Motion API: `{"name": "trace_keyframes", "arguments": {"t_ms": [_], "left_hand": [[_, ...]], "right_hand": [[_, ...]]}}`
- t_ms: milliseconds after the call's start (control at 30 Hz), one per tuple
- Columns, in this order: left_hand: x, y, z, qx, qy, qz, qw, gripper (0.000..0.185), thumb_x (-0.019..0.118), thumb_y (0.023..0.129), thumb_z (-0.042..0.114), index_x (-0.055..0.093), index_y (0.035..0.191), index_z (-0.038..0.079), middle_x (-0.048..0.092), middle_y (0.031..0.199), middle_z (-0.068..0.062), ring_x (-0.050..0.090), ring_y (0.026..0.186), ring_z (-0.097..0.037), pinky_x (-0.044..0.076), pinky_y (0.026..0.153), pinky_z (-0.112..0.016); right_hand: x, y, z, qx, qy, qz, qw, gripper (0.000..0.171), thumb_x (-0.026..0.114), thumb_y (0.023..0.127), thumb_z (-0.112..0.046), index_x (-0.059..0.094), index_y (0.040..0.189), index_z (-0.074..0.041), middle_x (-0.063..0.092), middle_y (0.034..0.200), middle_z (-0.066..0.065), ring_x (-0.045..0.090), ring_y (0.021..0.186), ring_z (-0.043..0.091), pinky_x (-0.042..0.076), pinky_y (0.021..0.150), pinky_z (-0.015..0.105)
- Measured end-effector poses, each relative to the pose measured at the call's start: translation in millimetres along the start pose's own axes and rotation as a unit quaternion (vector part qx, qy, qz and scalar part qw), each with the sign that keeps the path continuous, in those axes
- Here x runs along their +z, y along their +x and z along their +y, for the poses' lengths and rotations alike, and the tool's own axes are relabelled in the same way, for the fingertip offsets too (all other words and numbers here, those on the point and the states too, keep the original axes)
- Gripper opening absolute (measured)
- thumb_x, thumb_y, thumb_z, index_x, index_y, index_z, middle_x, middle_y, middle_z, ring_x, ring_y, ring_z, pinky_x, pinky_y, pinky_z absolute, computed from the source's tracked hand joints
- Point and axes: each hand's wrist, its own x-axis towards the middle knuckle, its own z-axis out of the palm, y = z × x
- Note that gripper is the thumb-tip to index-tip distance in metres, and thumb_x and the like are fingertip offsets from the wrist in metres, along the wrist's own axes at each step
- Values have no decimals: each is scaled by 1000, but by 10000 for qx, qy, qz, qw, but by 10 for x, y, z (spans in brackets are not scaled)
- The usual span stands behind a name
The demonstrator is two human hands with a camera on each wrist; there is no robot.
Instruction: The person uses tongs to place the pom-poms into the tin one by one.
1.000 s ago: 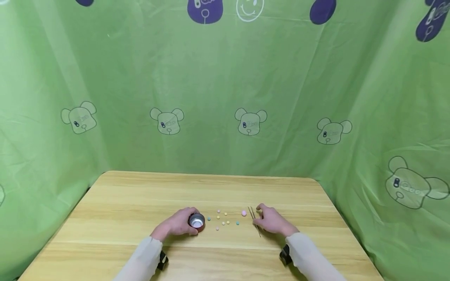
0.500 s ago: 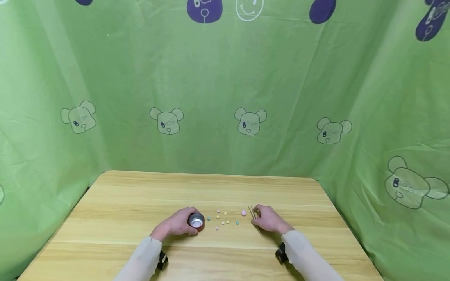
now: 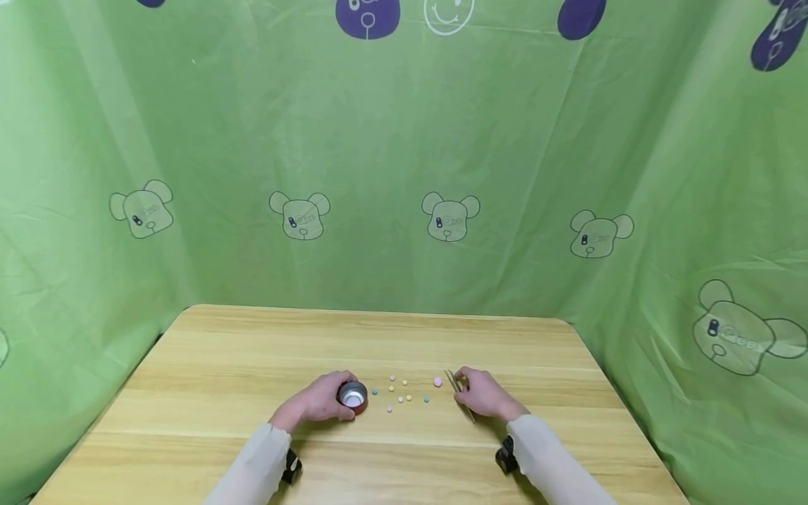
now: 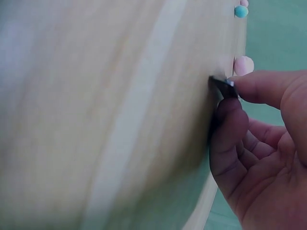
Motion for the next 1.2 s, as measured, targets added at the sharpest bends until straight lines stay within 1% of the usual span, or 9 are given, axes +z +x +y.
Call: {"name": "trace_keyframes", "arguments": {"t_ms": [267, 400, 533, 633, 733, 967, 1200], "left_hand": [[1, 8, -12, 24, 8, -6, 10000, 47, 81, 74, 17, 56, 113, 9, 60, 107, -3, 56, 102, -25, 43, 90, -46], [0, 10, -16, 29, -29, -7, 10000, 47, 81, 73, 16, 56, 112, 9, 60, 106, -3, 56, 102, -25, 43, 90, -46], [1, 13, -25, 35, -47, -4, 10000, 47, 81, 73, 16, 56, 113, 9, 60, 106, -3, 56, 102, -24, 43, 90, -46], [0, 8, -23, 31, -48, -1, 10000, 47, 81, 73, 16, 56, 113, 9, 60, 106, -3, 56, 101, -24, 43, 90, -46], [-4, -4, -9, 31, -76, 0, 10000, 47, 81, 73, 16, 56, 112, 9, 60, 106, -4, 56, 101, -25, 43, 90, -46], [-2, -14, -6, 32, -104, -1, 9999, 47, 81, 74, 15, 56, 113, 9, 60, 107, -4, 56, 102, -25, 42, 90, -46], [9, 0, -21, 21, -120, 12, 9999, 46, 80, 74, 16, 56, 112, 10, 60, 107, -3, 56, 102, -25, 43, 90, -46]], "right_hand": [[-28, -46, 8, -138, -31, 10, 9999, 36, 62, 84, -5, 57, 118, 4, 51, 66, 0, 43, 52, 10, 36, 47, 24], [-57, -87, -10, -123, 168, -41, 9998, 33, 58, 85, -3, 57, 117, 4, 51, 68, 1, 43, 47, 10, 36, 43, 23], [-89, -106, -8, -100, 248, 75, 9996, 22, 57, 85, 1, 61, 107, 1, 52, 71, 2, 46, 54, 13, 38, 49, 26], [-105, -101, 21, -148, 99, 247, 9995, 14, 58, 84, 2, 62, 95, -4, 50, 73, 1, 45, 65, 15, 39, 57, 29], [-118, -99, 54, -193, -11, 370, 9991, 11, 58, 84, 3, 59, 90, -6, 49, 75, 2, 46, 68, 16, 39, 60, 30], [-145, -106, 65, -139, 18, 447, 9989, 8, 54, 87, 2, 54, 91, -5, 50, 76, 2, 46, 68, 16, 40, 60, 31], [-156, -95, 80, -199, 35, 550, 9983, 6, 51, 90, -1, 52, 93, -5, 48, 71, 2, 44, 61, 15, 37, 56, 29]]}}
